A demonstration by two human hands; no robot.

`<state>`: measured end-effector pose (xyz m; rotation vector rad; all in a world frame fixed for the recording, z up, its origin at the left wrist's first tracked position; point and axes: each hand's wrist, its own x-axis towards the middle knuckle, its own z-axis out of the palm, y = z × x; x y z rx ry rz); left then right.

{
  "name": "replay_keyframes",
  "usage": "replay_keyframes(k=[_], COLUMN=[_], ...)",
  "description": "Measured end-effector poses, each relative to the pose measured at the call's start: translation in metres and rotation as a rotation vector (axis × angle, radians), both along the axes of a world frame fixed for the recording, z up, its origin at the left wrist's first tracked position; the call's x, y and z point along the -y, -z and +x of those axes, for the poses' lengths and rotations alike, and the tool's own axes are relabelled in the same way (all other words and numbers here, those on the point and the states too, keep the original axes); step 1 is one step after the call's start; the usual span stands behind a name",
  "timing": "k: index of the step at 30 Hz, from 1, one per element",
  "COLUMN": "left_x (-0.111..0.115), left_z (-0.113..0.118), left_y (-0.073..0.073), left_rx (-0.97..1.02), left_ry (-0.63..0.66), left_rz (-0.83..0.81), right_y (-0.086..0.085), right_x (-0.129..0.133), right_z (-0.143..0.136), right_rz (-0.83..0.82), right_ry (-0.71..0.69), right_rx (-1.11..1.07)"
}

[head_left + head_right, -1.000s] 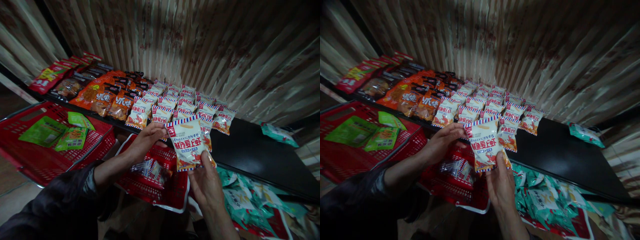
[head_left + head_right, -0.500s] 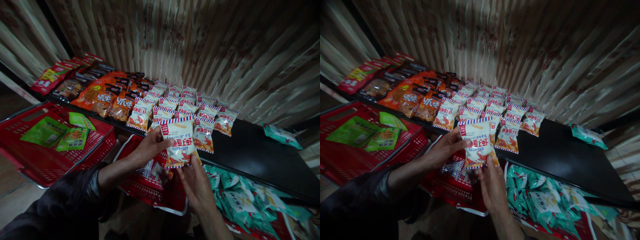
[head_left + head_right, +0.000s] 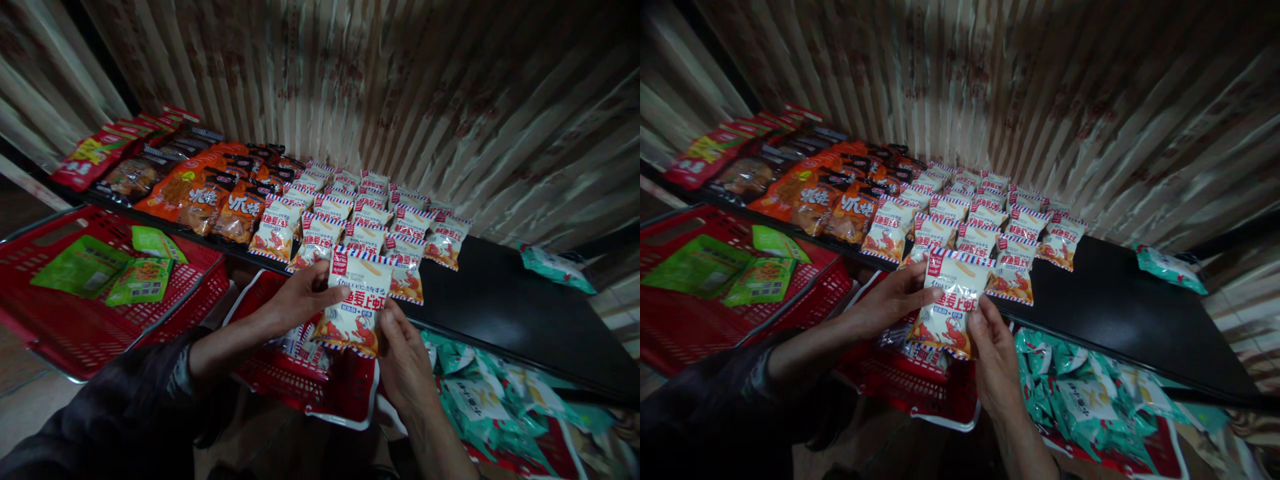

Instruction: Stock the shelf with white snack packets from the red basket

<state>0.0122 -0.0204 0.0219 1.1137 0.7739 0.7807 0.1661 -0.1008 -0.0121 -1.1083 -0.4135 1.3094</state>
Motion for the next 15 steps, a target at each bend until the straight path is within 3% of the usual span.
replay_keyframes(k=[3,15], left_x=[0.002,0.01], left_z=[0.002,0.009], left_y=[0.0,0.011], left_rx=[0.027,0.085], left_ry=[0.064,0.26], left_rz=[-0.013,-0.106], right_y=[-0.002,-0.006], right_x=[0.0,-0.007], right_z=[-0.002,0.001], right_rz=[-0.003,0.014], right_ry=[-0.031,0.164], right_rx=[0.002,0.007])
